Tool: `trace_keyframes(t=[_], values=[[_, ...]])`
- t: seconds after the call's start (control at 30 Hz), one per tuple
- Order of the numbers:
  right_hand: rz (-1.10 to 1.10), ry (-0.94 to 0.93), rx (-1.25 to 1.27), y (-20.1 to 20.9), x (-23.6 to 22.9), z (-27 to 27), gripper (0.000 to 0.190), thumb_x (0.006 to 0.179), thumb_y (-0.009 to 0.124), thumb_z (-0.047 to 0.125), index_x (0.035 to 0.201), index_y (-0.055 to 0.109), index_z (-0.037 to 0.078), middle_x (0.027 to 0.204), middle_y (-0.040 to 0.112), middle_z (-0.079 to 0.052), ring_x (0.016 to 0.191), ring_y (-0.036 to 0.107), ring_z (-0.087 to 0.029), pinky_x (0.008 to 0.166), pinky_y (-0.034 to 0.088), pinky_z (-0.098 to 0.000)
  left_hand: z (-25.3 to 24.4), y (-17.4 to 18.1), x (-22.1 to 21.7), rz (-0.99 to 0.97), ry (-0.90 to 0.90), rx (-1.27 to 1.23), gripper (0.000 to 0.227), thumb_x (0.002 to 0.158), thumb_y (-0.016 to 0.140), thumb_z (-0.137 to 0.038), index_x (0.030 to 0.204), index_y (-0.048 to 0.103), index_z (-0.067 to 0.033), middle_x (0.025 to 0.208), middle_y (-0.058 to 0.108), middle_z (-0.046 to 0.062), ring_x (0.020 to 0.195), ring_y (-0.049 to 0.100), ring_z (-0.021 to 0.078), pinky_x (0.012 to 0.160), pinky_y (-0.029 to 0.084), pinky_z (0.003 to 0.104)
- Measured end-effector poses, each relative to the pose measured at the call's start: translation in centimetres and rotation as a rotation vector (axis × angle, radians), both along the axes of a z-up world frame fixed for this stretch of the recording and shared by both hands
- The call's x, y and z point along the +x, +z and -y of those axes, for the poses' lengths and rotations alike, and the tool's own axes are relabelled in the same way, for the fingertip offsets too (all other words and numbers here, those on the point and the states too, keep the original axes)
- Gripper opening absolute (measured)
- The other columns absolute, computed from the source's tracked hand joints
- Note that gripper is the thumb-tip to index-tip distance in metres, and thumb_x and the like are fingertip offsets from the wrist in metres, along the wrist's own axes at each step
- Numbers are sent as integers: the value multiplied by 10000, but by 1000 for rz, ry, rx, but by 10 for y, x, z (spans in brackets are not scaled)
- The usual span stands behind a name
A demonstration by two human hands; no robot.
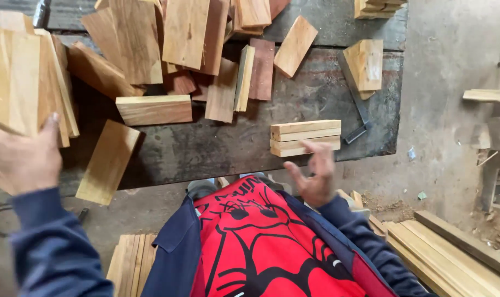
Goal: The person stacks several small wooden planks on a workbench to form a rectangular block. They then use a metal ruler to measure the width of the stacked planks and mark a line on the wood with a pen.
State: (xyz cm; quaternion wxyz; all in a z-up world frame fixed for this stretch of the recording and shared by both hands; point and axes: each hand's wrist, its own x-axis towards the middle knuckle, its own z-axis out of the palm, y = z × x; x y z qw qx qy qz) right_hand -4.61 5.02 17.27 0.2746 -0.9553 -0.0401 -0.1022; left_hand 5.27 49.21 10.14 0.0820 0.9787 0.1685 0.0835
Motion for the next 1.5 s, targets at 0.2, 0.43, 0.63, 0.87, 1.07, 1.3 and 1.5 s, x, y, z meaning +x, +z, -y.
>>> trace_keyframes(t=[0.2, 0.43, 0.63, 0.87, 1.07, 1.3, 1.5], values=[[-724, 64, 930, -38, 26, -96, 415, 827, 587, 289, 1147, 563, 26, 856, 569, -9, 712, 469, -38, 655, 388, -163, 126, 105, -49, -69, 474, -734, 828, 652, 731, -478, 1296, 325, -153, 1187, 542, 129, 1032, 557, 288, 811, 421, 392], [-823, -102, 1064, -68, 43, -172, 244, 758, 709, 119, 939, 626, -23, 776, 637, -133, 667, 608, -187, 542, 516, -336, 144, 57, -73, 143, -106, -692, 747, 531, 658, -321, 1205, 485, -50, 963, 521, 178, 846, 531, 404, 694, 438, 480], [-760, -32, 1198, -91, 68, -147, 461, 786, 627, 75, 1220, 475, 41, 1013, 623, -130, 853, 619, -196, 697, 540, -370, 49, 41, -29, 148, 99, -642, 462, 701, 679, -514, 1026, 599, -194, 928, 592, 90, 878, 595, 316, 770, 469, 368], [-764, -268, 1458, -93, 68, -129, 385, 888, 526, 201, 1239, 498, 47, 1007, 634, -159, 861, 657, -253, 713, 561, -387, -14, 14, 4, 92, -97, 83, 858, 593, 864, -455, 1261, 486, -73, 1081, 400, 145, 961, 470, 354, 783, 424, 455], [-848, -398, 1498, -62, 70, -133, 423, 891, 508, 368, 1088, 566, -2, 706, 639, -144, 557, 620, -204, 499, 517, -294, -20, 25, 0, 122, -139, 103, 639, 669, 813, -391, 1170, 595, -60, 1030, 499, 105, 909, 546, 310, 694, 508, 413], [-1094, 151, 1840, -93, 83, -137, 840, 846, 290, 641, 1346, 300, -34, 472, 317, 30, 471, 249, -80, 470, 259, -210, -18, 56, -27, 467, 93, -318, 250, 891, 538, -255, 1033, 579, -53, 845, 588, 157, 804, 611, 365, 683, 492, 402], [-1121, 365, 2035, -100, 93, -134, 734, 823, 467, 544, 1332, 368, 25, 448, 336, 42, 494, 294, -101, 514, 305, -213, 1, 74, -74, 531, 178, -958, 254, 926, 532, -206, 1096, 554, -19, 914, 608, 177, 857, 594, 209, 746, 508, 361]])
